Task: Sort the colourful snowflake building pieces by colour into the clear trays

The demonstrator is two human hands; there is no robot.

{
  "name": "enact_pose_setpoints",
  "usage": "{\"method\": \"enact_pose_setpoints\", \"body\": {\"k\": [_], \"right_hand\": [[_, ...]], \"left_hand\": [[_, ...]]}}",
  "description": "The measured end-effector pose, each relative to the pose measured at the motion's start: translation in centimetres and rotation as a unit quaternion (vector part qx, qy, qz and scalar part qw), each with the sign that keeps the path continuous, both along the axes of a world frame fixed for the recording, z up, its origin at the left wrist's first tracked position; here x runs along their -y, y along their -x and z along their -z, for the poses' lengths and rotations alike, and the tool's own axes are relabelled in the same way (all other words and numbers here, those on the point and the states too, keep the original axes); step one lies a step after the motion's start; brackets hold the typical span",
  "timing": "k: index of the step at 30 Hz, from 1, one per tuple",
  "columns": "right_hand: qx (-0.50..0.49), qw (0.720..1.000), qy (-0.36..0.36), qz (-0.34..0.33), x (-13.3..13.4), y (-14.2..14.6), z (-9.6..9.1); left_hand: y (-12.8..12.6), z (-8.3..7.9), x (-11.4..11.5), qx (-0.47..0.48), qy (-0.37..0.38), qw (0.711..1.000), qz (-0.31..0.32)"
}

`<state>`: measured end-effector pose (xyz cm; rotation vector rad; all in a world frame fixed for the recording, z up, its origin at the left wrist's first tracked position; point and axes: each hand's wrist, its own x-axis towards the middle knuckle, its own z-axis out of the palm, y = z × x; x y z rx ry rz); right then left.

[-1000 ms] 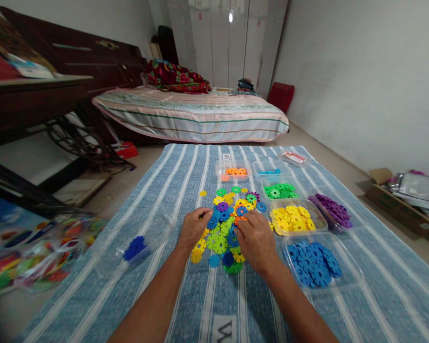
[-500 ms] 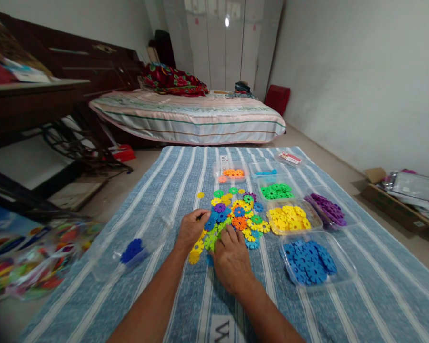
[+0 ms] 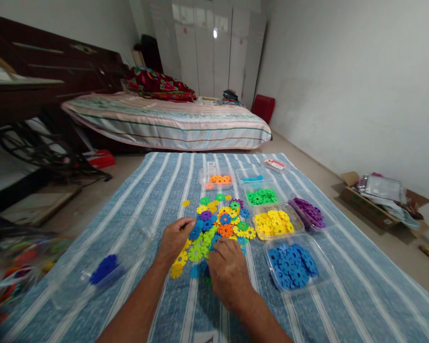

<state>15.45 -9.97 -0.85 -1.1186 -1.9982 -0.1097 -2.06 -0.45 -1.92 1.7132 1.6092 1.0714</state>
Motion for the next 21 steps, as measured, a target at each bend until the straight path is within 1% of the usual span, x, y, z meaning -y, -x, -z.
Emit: {"method": "enact_pose_setpoints", "body": {"k": [7,10,12,15,18,21], "right_hand": [[-0.003,1.0,0.017,0.007,-1.8,-3.1,-1.9],[-0.038,0.998,0.058,0.003,-2.4,-4.2,-2.5],[-0.086,0.99,0.11,0.007,-2.4,-4.7,-2.7],[-0.179,0.96,0.216,0.026,-2.1,-4.8,-3.1],[-0.262,0.912,0.315,0.035,-1.8,-4.5,-3.4],[-0.338,0.864,0.371,0.035,-1.9,-4.2,-3.4]], "left_hand": [[0.1,-0.3,0.0,-0.007,-0.004,1.0,0.001],[0.1,-0.3,0.0,-0.006,-0.002,1.0,0.001],[0.0,-0.3,0.1,-0.006,-0.002,1.0,0.0],[-0.1,-0.3,0.1,-0.005,-0.005,1.0,-0.003],[-0.2,-0.3,0.2,-0.003,-0.006,1.0,-0.006],[-0.2,-0.4,0.3,0.001,-0.008,1.0,-0.005]]}}
